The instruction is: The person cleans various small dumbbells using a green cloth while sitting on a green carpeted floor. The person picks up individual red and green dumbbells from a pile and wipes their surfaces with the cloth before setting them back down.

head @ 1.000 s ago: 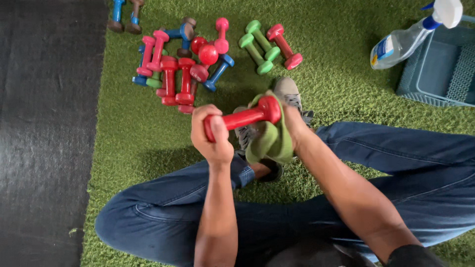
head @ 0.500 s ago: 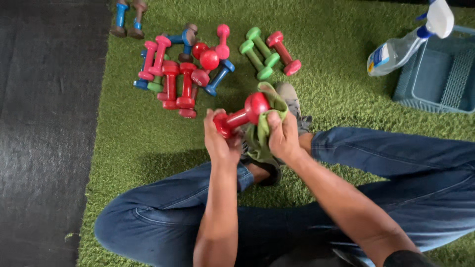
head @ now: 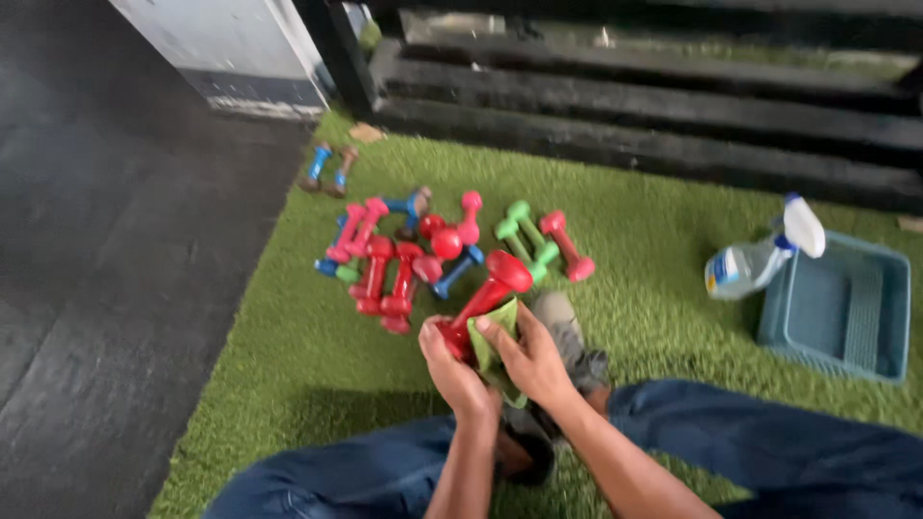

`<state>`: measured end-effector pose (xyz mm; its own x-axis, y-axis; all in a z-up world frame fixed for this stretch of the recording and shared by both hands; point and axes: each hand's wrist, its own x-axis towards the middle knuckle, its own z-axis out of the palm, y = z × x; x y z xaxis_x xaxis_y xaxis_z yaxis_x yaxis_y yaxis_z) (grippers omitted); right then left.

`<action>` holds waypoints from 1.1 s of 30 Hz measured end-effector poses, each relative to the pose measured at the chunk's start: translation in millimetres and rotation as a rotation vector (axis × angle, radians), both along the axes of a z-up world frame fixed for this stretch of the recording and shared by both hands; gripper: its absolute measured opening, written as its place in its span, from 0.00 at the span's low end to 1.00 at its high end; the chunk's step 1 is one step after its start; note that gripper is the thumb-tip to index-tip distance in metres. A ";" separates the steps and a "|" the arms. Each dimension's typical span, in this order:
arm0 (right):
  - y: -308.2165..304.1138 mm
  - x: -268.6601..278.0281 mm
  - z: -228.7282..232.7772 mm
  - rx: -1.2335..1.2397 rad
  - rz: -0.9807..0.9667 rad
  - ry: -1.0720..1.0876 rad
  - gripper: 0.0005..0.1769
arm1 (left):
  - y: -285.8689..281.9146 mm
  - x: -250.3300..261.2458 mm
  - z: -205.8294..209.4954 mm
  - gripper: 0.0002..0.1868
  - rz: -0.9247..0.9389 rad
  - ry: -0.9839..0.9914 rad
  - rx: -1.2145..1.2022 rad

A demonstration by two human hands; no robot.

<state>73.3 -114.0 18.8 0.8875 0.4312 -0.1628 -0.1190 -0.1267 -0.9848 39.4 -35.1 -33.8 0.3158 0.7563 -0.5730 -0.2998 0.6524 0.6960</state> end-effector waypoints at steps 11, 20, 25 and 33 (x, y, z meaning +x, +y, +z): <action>39.8 117.4 96.7 0.176 0.005 0.309 0.14 | 94.9 21.0 136.4 0.24 -0.972 -0.241 1.378; 124.3 248.6 156.6 0.210 0.008 0.089 0.23 | 186.8 149.1 204.4 0.23 -0.769 -0.213 1.807; 177.8 303.1 185.7 0.271 0.054 0.080 0.18 | 238.7 236.1 202.7 0.23 -0.667 -0.173 1.898; 244.3 420.1 144.2 0.277 0.041 -0.039 0.18 | 301.7 339.0 187.2 0.24 -0.667 -0.137 1.991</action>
<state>493.4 130.3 163.0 0.8717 0.4901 0.0004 -0.0802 0.1436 -0.9864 378.5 266.6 153.4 0.6937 -0.0460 0.7188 -0.4886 -0.7633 0.4226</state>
